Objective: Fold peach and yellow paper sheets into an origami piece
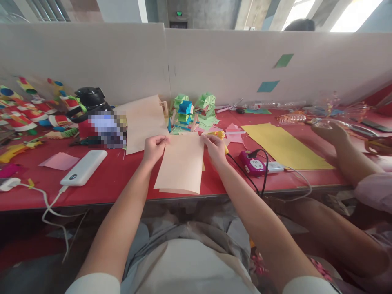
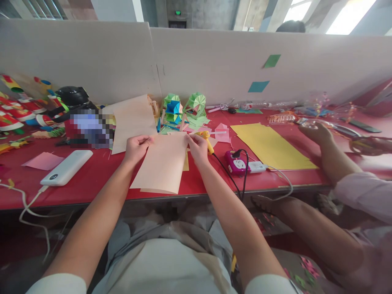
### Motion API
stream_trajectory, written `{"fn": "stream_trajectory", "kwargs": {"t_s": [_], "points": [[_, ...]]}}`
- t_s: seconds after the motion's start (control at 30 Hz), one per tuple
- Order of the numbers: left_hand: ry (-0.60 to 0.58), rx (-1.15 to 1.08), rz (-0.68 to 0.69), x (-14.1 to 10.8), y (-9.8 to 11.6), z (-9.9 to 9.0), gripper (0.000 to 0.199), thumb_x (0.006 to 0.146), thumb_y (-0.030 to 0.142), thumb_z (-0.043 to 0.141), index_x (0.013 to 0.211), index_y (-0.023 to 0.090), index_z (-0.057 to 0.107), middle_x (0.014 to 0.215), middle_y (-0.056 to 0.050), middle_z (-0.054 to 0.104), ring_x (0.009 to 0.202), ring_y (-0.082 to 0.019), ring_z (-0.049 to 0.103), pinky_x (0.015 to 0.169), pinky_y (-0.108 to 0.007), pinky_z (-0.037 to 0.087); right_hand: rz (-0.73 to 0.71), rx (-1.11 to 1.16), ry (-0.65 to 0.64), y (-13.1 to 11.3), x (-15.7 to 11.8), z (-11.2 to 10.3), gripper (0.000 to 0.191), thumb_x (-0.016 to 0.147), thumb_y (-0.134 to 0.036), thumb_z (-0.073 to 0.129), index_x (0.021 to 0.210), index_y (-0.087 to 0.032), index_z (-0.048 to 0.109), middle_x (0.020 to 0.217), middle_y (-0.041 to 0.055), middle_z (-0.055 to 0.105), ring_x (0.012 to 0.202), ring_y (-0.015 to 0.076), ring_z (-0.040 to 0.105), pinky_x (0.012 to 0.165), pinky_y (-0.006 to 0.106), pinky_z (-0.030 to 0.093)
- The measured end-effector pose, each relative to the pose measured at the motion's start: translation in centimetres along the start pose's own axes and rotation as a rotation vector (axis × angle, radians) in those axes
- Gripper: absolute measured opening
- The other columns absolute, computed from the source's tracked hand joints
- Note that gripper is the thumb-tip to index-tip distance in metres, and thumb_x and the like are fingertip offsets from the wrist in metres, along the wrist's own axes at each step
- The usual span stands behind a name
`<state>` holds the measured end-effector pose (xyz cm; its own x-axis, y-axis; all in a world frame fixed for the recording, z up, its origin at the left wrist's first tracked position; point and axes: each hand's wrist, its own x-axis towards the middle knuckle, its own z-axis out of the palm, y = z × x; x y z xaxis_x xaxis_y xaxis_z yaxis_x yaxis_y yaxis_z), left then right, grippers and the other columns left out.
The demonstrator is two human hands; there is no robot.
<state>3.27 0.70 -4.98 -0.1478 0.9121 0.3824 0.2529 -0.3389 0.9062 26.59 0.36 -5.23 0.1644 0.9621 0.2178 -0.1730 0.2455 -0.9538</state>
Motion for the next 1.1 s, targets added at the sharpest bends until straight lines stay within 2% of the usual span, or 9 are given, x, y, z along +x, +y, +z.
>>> {"fn": "stream_trajectory", "kwargs": {"t_s": [0.17, 0.37, 0.5, 0.67, 0.73, 0.87, 1.0, 1.1], "points": [[-0.01, 0.032, -0.011, -0.1, 0.1, 0.0, 0.028, 0.073, 0.042, 0.072, 0.081, 0.015, 0.074, 0.081, -0.007, 0.076, 0.078, -0.021, 0.07, 0.071, -0.028, 0.051, -0.036, 0.001, 0.03, 0.1, 0.1, 0.0, 0.034, 0.07, -0.052, 0.073, 0.074, -0.019, 0.07, 0.071, 0.0016, 0.064, 0.068, 0.0164, 0.061, 0.066, 0.031, 0.054], [0.065, 0.025, -0.01, 0.2, -0.1, -0.4, 0.027, 0.074, 0.041, 0.071, 0.078, 0.015, 0.073, 0.075, -0.005, 0.075, 0.071, -0.019, 0.068, 0.064, -0.026, 0.05, 0.16, 0.002, -0.136, -0.5, -0.5, 0.3, 0.04, 0.064, -0.055, 0.077, 0.067, -0.017, 0.069, 0.067, 0.0036, 0.065, 0.064, 0.0172, 0.063, 0.064, 0.031, 0.054], [0.054, 0.037, 0.007, 0.4, -0.3, -0.5, 0.028, 0.074, 0.042, 0.07, 0.078, 0.015, 0.073, 0.074, -0.005, 0.074, 0.071, -0.019, 0.067, 0.065, -0.026, 0.05, 0.109, -0.106, -0.091, -0.4, -0.5, 0.2, 0.04, 0.063, -0.056, 0.078, 0.066, -0.017, 0.069, 0.063, 0.0027, 0.064, 0.061, 0.0161, 0.061, 0.059, 0.029, 0.052], [0.093, 0.005, 0.006, 0.7, -0.7, -0.8, 0.027, 0.073, 0.042, 0.071, 0.078, 0.015, 0.073, 0.074, -0.005, 0.074, 0.07, -0.018, 0.066, 0.064, -0.026, 0.05, 0.204, -0.051, -0.185, -0.3, -0.5, 0.2, 0.043, 0.065, -0.058, 0.077, 0.073, -0.016, 0.072, 0.073, 0.0061, 0.07, 0.069, 0.0189, 0.066, 0.066, 0.031, 0.056], [0.094, -0.013, -0.007, 0.7, -0.8, -0.9, 0.029, 0.073, 0.043, 0.071, 0.077, 0.015, 0.073, 0.072, -0.004, 0.073, 0.067, -0.018, 0.065, 0.062, -0.026, 0.049, 0.19, -0.06, -0.196, -0.3, -0.5, 0.2, 0.042, 0.063, -0.055, 0.079, 0.073, -0.015, 0.072, 0.074, 0.0062, 0.071, 0.069, 0.0185, 0.066, 0.066, 0.031, 0.056], [0.097, 0.005, 0.015, 0.7, -0.7, -0.9, 0.029, 0.072, 0.044, 0.071, 0.076, 0.015, 0.072, 0.068, -0.004, 0.07, 0.065, -0.018, 0.064, 0.062, -0.026, 0.048, 0.147, -0.073, -0.128, -0.3, -0.5, 0.2, 0.039, 0.063, -0.053, 0.079, 0.074, -0.016, 0.072, 0.073, 0.0053, 0.07, 0.068, 0.0182, 0.066, 0.067, 0.031, 0.056], [0.158, -0.01, 0.017, 0.7, -0.5, -1.1, 0.028, 0.071, 0.041, 0.072, 0.079, 0.014, 0.073, 0.073, -0.005, 0.072, 0.067, -0.017, 0.064, 0.062, -0.025, 0.048, 0.234, -0.018, -0.228, -0.4, -0.6, 0.2, 0.037, 0.066, -0.052, 0.078, 0.075, -0.016, 0.072, 0.076, 0.0069, 0.071, 0.069, 0.018, 0.067, 0.069, 0.032, 0.056], [0.155, -0.039, 0.017, 0.9, -0.7, -1.2, 0.026, 0.071, 0.04, 0.071, 0.077, 0.015, 0.072, 0.069, -0.004, 0.07, 0.063, -0.016, 0.062, 0.06, -0.025, 0.046, 0.2, -0.05, -0.232, -0.4, -0.7, 0.3, 0.035, 0.063, -0.048, 0.08, 0.077, -0.016, 0.073, 0.077, 0.0066, 0.071, 0.069, 0.0174, 0.066, 0.068, 0.031, 0.055]]}}
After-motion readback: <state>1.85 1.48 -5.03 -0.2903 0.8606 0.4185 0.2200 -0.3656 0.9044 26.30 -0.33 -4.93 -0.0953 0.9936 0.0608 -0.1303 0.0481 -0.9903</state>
